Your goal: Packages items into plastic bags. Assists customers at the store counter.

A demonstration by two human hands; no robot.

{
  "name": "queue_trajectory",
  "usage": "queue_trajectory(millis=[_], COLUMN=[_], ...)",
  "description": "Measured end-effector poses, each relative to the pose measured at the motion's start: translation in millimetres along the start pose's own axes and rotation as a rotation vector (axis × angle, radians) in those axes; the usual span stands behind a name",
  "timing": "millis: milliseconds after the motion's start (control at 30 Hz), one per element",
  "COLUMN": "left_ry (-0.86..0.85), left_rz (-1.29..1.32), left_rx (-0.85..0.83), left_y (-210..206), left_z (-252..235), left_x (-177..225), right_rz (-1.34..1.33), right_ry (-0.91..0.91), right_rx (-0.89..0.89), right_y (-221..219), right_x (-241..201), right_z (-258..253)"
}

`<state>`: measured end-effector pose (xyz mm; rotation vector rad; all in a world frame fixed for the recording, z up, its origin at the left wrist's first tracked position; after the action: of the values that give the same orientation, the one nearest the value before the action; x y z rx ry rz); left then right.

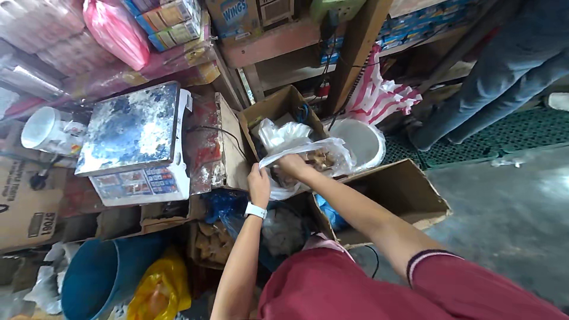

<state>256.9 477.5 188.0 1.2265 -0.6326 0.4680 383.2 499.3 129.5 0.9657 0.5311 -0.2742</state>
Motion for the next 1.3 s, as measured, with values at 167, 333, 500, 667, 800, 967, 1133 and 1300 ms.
queue_trajectory(millis=[167, 333, 500, 667, 800, 967, 1133, 1300], left_ry=[-0.145, -0.173, -0.118, -0.076, -0.174, -0.310, -0.201, 0.022], left_rz=[-0.111, -0.140, -0.118, -0.106, -0.086, -0.103, 0.193, 0.619], left_rx=[0.044, 0.082, 0.102, 0.146, 0.215, 0.300, 0.133, 0.019], left_y=[-12.5, -3.6, 8.1, 11.9, 4.2, 0.3, 5.2, -7.1], left_z=[32.5, 45.6, 37.7, 24.4, 24.1, 26.9, 4.5, -7.1], left_x=[16.9, 10.6, 11.1, 13.1, 30.4, 52.9, 38.1, 13.7], right_rz=[-0.264, -0.308, -0.008, 0.152, 0.212, 0.163, 0.014, -0.245], right_ry=[-0.053, -0.199, -0.071, -0.032, 0.318, 0.438, 0.385, 0.175], right_rx=[-0.047, -0.218, -0.318, -0.305, 0.000, 0.222, 0.355, 0.393], right_y=[-26.1, -24.2, -35.0, -21.8, -6.1, 16.4, 3.8, 2.6], right_x=[-21.3, -24.7, -12.6, 1.1, 25.7, 46.9, 65.7, 111.8], right_z=[-14.7, 18.1, -10.4, 8.2, 27.1, 58.5, 80.5, 92.3])
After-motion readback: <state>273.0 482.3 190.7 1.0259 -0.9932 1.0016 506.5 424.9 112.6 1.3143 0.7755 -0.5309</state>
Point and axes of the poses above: each hand's wrist, its own z-axis away from the middle knuckle, its own y-axis out of the back of the hand, x = y × z, the point moved 7 cm from there along -z, towards the middle knuckle, and after that the axes turned 9 degrees about -x, right-handed, at the moved point
